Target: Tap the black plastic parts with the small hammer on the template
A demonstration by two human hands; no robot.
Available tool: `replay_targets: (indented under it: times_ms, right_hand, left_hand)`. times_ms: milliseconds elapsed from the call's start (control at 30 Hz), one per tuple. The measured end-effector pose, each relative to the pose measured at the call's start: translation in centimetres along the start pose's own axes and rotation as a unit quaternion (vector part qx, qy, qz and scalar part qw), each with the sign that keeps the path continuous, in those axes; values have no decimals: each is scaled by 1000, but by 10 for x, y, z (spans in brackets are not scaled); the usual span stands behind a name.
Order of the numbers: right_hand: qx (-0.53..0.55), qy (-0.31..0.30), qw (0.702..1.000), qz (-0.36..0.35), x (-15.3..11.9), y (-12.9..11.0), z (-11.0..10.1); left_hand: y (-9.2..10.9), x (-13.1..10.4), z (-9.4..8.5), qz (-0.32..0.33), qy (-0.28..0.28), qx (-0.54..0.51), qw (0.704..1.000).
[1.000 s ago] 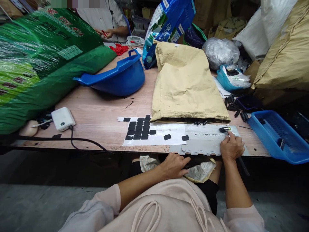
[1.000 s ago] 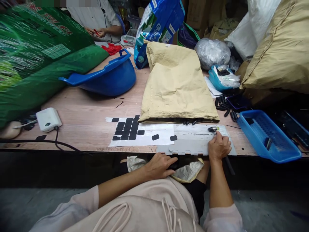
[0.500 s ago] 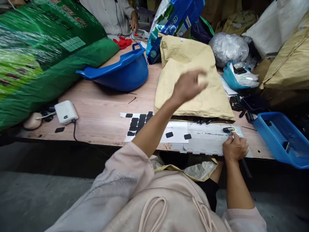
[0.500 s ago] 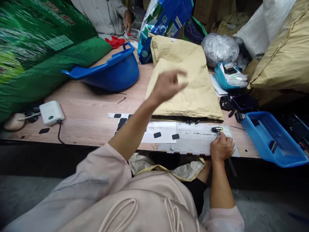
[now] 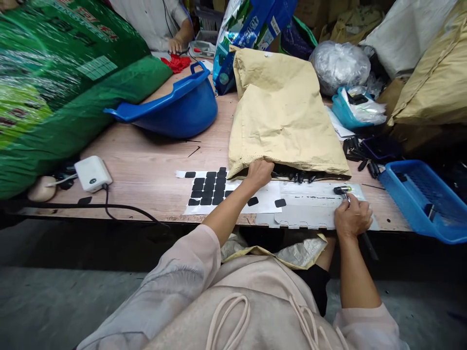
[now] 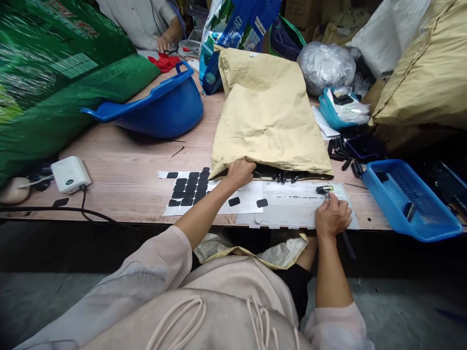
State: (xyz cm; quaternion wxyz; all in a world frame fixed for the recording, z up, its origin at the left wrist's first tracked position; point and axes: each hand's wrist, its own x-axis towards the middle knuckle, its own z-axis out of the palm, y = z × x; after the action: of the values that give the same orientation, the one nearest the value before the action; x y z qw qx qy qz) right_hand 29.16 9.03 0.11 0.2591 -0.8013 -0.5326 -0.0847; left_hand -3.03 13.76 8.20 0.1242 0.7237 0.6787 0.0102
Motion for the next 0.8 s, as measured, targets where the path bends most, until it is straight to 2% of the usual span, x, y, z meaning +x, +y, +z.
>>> replay_targets:
  times_ms: [133,200,300,400,533,700,800]
  right_hand:
    - [3,5,1000,-11,0,2,2]
    - [6,4,1000,-12,0,2,2]
    - [11,-4,1000,-5,0,1,0]
    - [12,-14,1000,5,-1,-2,-2]
    - [12,-23,1000,13,2,-2,-3]
    - [42,-29,999,11,9,4,-12]
    - [98,-18,995,-25,1,-6,-27]
  left_hand:
    - [7,-29,5,58,57,-86,993]
    - [12,-45,14,86,51,-121,988]
    - [16,-58,35,91,12,-155,984]
    - [14,-61,57,90,1,-205,975]
    - [5,-58,78,108,48,-259,958]
    - [2,-56,87,115,72,-290,947]
    - [3,-54,87,115,66,-296,946]
